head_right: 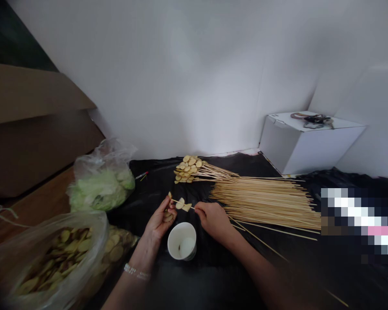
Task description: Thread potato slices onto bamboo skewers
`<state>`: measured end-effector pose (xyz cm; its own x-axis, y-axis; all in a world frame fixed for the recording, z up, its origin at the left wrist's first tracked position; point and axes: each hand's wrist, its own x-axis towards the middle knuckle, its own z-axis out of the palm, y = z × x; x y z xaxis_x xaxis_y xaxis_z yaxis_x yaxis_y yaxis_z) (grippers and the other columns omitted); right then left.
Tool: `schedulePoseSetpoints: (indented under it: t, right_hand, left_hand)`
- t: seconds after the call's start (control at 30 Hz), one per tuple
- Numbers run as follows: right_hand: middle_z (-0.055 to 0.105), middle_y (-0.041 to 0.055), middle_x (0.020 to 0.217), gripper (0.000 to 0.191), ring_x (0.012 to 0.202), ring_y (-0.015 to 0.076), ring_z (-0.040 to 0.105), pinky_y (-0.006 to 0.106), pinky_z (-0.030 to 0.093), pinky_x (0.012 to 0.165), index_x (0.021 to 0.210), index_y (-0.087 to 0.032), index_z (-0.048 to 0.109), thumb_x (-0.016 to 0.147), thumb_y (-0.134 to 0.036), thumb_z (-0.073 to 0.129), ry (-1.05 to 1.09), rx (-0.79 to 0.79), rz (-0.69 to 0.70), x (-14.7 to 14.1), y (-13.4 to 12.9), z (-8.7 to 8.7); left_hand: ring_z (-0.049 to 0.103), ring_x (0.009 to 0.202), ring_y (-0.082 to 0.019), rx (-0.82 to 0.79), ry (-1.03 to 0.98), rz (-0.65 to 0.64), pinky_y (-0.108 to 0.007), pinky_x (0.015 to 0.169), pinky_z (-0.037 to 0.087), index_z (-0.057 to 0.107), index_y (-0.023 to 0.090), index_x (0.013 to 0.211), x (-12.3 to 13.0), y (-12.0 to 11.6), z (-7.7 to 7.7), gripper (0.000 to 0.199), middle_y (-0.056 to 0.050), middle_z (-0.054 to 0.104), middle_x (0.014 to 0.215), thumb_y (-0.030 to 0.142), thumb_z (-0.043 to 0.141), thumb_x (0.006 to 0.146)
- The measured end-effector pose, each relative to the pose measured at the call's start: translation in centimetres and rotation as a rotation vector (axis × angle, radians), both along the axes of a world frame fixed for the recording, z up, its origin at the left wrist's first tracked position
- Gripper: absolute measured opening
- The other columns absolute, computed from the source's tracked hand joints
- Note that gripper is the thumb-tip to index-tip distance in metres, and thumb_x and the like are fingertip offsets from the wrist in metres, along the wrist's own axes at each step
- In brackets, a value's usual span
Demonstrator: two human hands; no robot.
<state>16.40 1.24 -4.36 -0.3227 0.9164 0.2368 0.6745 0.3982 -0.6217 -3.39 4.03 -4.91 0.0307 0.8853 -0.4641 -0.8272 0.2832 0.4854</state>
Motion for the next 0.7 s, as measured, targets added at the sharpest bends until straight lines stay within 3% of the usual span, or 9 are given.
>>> schedulePoseSetpoints:
  t: [0.47, 0.7]
  right_hand:
    - [0.072, 0.0046, 0.084, 0.027, 0.079, 0.0159, 0.064, 0.023, 0.039, 0.07, 0.085, -0.021, 0.068, 0.091, -0.024, 0.041, -0.159, -0.018, -0.045, -0.9, -0.8, 0.5]
    - [0.071, 0.0047, 0.081, 0.027, 0.076, 0.0156, 0.064, 0.023, 0.037, 0.067, 0.081, -0.02, 0.066, 0.091, -0.023, 0.042, -0.182, -0.003, -0.05, -1.2, -0.9, 0.2]
  left_hand:
    - [0.052, 0.046, -0.002, 0.083, 0.257, 0.103, -0.008, 0.038, 0.039, 0.064, 0.01, 0.078, 0.4, -0.1, -0.3, 0.007, 0.0, 0.061, 0.064, 0.005, 0.067, 0.074]
    - [0.049, 0.042, -0.001, 0.094, 0.288, 0.12, -0.007, 0.036, 0.038, 0.065, 0.01, 0.074, 0.7, -0.2, -0.5, 0.006, -0.001, 0.062, 0.063, 0.006, 0.07, 0.071]
